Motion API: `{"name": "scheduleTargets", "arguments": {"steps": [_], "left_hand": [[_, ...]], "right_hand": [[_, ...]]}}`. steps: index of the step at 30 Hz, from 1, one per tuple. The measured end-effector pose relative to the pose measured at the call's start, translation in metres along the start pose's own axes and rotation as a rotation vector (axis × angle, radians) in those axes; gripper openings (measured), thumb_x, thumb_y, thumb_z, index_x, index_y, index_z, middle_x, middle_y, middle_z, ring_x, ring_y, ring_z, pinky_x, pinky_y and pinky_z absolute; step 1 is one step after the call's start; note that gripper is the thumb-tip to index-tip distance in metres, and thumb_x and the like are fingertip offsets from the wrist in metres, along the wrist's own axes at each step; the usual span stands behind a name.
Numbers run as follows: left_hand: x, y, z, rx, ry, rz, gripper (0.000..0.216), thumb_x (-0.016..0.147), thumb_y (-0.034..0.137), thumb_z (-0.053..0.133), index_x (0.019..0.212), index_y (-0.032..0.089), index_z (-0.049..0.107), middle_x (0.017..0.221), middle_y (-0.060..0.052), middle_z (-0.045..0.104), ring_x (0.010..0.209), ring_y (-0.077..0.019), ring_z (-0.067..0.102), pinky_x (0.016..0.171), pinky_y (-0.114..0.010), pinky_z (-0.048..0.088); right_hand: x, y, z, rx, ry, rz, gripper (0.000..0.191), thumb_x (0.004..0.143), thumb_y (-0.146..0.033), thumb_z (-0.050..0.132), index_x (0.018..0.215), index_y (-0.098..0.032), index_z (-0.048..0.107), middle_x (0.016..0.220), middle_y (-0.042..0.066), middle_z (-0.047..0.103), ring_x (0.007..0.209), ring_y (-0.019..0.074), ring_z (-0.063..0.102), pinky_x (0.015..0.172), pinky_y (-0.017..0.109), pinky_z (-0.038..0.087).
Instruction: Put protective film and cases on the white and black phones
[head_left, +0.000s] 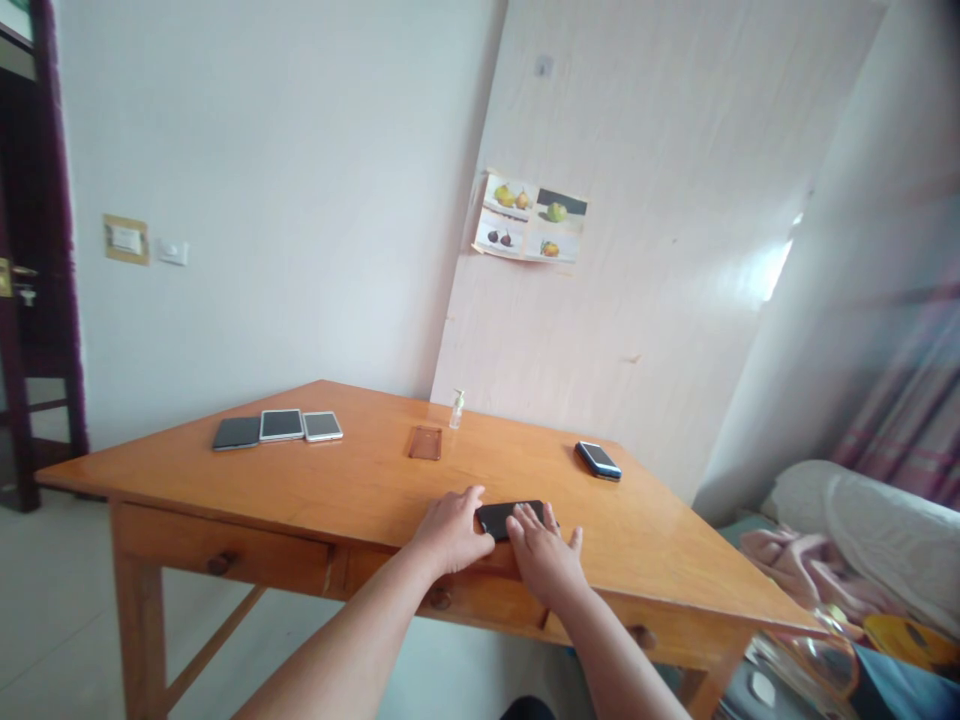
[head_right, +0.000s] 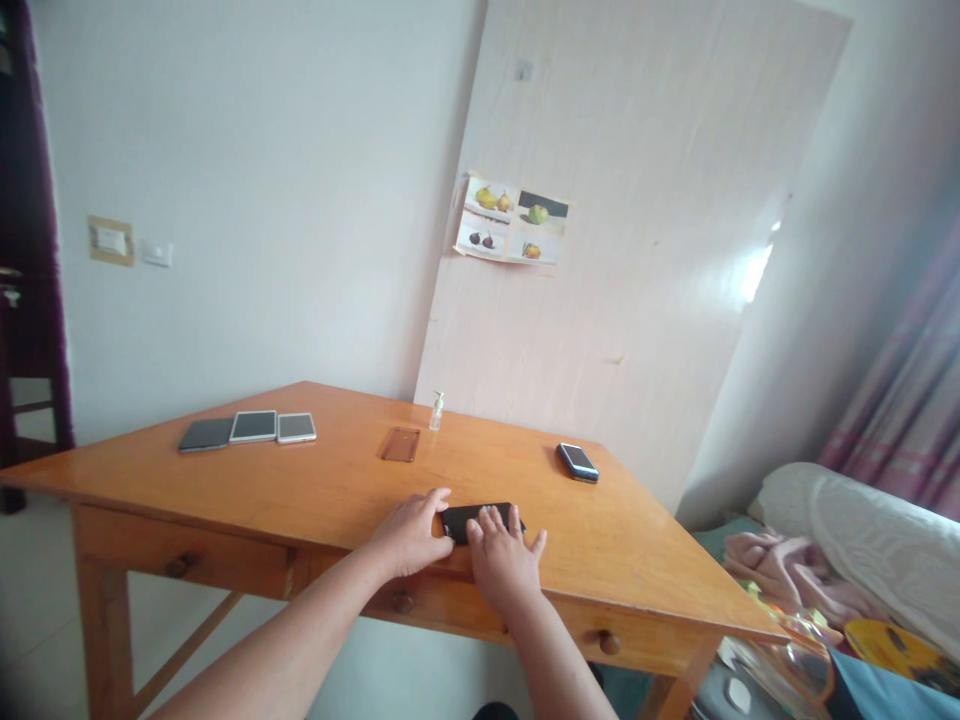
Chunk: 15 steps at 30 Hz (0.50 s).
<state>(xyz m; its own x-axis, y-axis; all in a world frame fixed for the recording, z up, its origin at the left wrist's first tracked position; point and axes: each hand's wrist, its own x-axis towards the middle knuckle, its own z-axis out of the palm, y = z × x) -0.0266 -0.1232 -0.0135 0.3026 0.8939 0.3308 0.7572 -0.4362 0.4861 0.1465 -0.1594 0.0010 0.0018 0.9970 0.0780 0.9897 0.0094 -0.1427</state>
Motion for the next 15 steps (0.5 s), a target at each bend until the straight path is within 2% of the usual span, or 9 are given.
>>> {"name": "scheduleTargets", "arguments": {"steps": [2, 4, 6, 11, 13, 15], "left_hand": [[-0.001, 0.000, -0.001, -0.002, -0.002, -0.012, 0.064, 0.075, 0.035, 0.059, 0.135, 0.021, 0.043, 0.125, -0.009, 0.064, 0.117, -0.0267, 0.057, 0.099, -0.036, 0.041], [-0.001, 0.001, -0.002, -0.004, -0.009, -0.024, 0.062, 0.077, 0.036, 0.058, 0.135, 0.021, 0.042, 0.126, -0.010, 0.063, 0.117, -0.0263, 0.056, 0.099, -0.035, 0.041], [-0.001, 0.002, -0.002, -0.003, -0.016, -0.023, 0.063, 0.076, 0.037, 0.059, 0.135, 0.020, 0.043, 0.126, -0.009, 0.064, 0.117, -0.0266, 0.057, 0.098, -0.035, 0.041], [0.000, 0.001, -0.001, 0.012, -0.006, -0.002, 0.071, 0.068, 0.033, 0.063, 0.135, 0.020, 0.042, 0.124, -0.009, 0.064, 0.116, -0.0279, 0.056, 0.099, -0.036, 0.041], [0.000, 0.001, 0.001, 0.011, 0.002, -0.004, 0.070, 0.070, 0.035, 0.062, 0.135, 0.019, 0.042, 0.123, -0.009, 0.064, 0.115, -0.0278, 0.057, 0.098, -0.036, 0.041], [0.000, 0.000, 0.002, 0.007, 0.009, -0.004, 0.066, 0.076, 0.037, 0.059, 0.136, 0.019, 0.040, 0.121, -0.010, 0.065, 0.115, -0.0269, 0.057, 0.098, -0.035, 0.041]], "right_hand": [[-0.008, -0.015, 0.003, 0.034, -0.017, -0.149, 0.058, 0.098, -0.051, 0.010, 0.145, -0.033, 0.038, 0.155, 0.001, 0.032, 0.147, 0.0278, 0.010, 0.109, 0.070, 0.006], [-0.010, -0.020, 0.003, 0.046, -0.029, -0.225, 0.059, 0.098, -0.053, 0.008, 0.145, -0.034, 0.038, 0.154, 0.000, 0.033, 0.147, 0.0267, 0.010, 0.110, 0.068, 0.005], [-0.004, -0.014, 0.001, 0.015, -0.035, -0.187, 0.057, 0.098, -0.052, 0.009, 0.145, -0.036, 0.038, 0.155, 0.000, 0.032, 0.147, 0.0284, 0.011, 0.108, 0.071, 0.005], [0.020, 0.008, -0.005, -0.038, -0.027, 0.099, 0.052, 0.099, -0.047, 0.012, 0.144, -0.038, 0.038, 0.156, -0.002, 0.029, 0.146, 0.0343, 0.012, 0.102, 0.077, 0.011], [0.020, 0.002, -0.004, -0.029, -0.029, 0.071, 0.052, 0.099, -0.046, 0.012, 0.142, -0.038, 0.040, 0.156, -0.002, 0.030, 0.145, 0.0341, 0.012, 0.101, 0.077, 0.011], [0.014, -0.011, -0.002, -0.007, -0.046, -0.059, 0.052, 0.099, -0.047, 0.012, 0.141, -0.038, 0.041, 0.155, -0.002, 0.032, 0.146, 0.0321, 0.013, 0.103, 0.076, 0.010]]}}
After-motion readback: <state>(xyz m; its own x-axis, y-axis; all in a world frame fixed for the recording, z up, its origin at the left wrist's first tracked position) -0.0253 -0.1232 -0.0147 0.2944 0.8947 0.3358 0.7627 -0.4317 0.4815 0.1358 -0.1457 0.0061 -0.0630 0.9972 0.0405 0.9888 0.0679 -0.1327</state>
